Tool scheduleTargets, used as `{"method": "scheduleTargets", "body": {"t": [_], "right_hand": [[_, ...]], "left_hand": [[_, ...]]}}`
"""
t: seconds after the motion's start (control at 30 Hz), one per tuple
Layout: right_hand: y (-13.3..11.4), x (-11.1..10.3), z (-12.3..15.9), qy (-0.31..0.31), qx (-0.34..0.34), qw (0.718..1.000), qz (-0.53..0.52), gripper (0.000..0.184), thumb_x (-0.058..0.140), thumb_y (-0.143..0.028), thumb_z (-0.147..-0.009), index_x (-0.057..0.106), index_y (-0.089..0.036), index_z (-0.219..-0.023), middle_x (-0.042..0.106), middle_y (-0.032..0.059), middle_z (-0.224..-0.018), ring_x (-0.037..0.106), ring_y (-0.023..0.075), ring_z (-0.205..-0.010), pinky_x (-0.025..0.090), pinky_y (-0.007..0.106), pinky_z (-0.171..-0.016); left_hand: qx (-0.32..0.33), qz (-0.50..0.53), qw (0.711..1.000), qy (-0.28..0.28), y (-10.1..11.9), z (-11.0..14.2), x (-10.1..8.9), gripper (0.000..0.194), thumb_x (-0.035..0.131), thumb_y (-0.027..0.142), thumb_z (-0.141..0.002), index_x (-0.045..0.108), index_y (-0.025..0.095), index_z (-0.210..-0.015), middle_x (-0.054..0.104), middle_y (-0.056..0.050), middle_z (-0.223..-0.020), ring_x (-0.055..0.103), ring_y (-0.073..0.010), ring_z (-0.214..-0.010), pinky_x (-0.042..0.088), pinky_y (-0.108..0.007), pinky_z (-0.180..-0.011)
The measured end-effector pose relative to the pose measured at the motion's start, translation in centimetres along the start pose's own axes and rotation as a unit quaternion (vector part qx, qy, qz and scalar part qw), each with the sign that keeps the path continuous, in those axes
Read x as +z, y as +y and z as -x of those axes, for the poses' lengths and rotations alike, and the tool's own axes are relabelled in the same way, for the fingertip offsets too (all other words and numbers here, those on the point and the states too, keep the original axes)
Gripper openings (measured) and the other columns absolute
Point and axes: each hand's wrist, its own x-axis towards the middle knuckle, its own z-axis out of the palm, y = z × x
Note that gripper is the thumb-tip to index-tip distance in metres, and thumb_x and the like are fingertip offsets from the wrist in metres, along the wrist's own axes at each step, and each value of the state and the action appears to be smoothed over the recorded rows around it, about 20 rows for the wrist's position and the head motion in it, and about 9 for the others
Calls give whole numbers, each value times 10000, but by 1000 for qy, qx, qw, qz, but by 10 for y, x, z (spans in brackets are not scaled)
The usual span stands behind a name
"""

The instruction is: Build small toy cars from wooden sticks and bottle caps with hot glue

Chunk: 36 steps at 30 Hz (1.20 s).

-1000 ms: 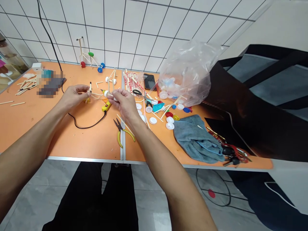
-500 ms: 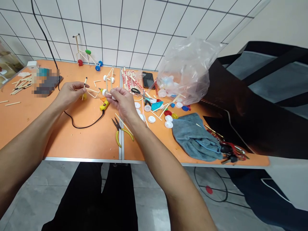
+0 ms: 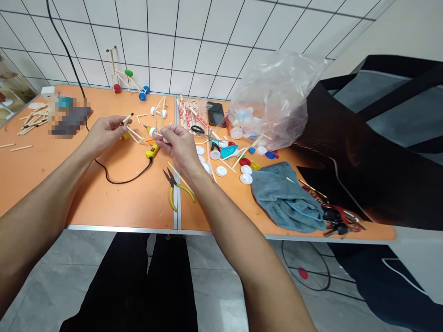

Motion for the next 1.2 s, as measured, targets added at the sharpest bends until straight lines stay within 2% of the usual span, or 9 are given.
{"method": "scheduleTargets", "body": {"t": [0.17,0.27,0.4,0.6,0.8,0.9,1.07,1.2], "right_hand": [[-1,2,2,-1,-3,1000,-5,301,946,-232,-945,678,-231,-808,721,-60,-781,838,103,-862,701,183,-847],[-2,3,3,2,2,1000,-7,261,871,-188,-992,686,-225,-811,720,-57,-782,830,85,-844,688,163,-840],[-4,4,3,-1,3,1000,0,273,898,-209,-966,668,-235,-821,745,-53,-799,832,93,-860,690,167,-847],[-3,3,2,-2,1,1000,4,265,901,-223,-964,667,-233,-840,760,-49,-814,839,97,-875,687,160,-840],[-3,3,3,-1,-1,1000,-1,258,899,-228,-974,684,-235,-830,748,-48,-806,831,96,-867,689,167,-846],[-4,2,3,-1,-2,1000,-6,273,929,-237,-948,684,-239,-829,760,-45,-828,833,105,-875,701,188,-867],[-4,2,3,2,0,1000,-2,264,910,-229,-957,679,-240,-829,758,-48,-811,841,98,-891,687,160,-850],[-4,3,4,-1,-1,1000,-11,255,935,-233,-940,697,-239,-848,771,-43,-823,852,111,-906,697,177,-861]], "left_hand": [[2,5,1000,11,4,5,-2,326,725,210,-880,912,163,-1143,849,-58,-993,771,-256,-971,599,-389,-1030],[-19,24,999,17,4,6,-1,250,751,216,-887,908,165,-1074,825,-57,-910,760,-240,-873,618,-380,-929],[-32,50,998,29,3,5,0,173,741,225,-902,894,177,-966,769,-37,-801,708,-202,-755,592,-325,-761],[-34,34,998,30,2,3,1,154,765,273,-879,885,204,-946,766,-27,-804,685,-193,-766,578,-300,-727],[-26,9,999,25,-1,3,1,267,823,309,-827,890,200,-1061,845,-71,-1016,741,-239,-901,629,-393,-912],[-12,-16,1000,6,-2,4,-6,366,850,316,-787,895,200,-1131,859,-107,-1198,779,-291,-1090,624,-445,-1070],[16,-59,996,-71,-1,12,-22,412,834,294,-742,912,236,-1143,779,-149,-1527,703,-367,-1447,524,-497,-1289],[-4,-83,985,-153,0,19,-35,608,830,317,-721,890,276,-1324,671,-136,-1710,676,-399,-1512,534,-528,-1299]]}}
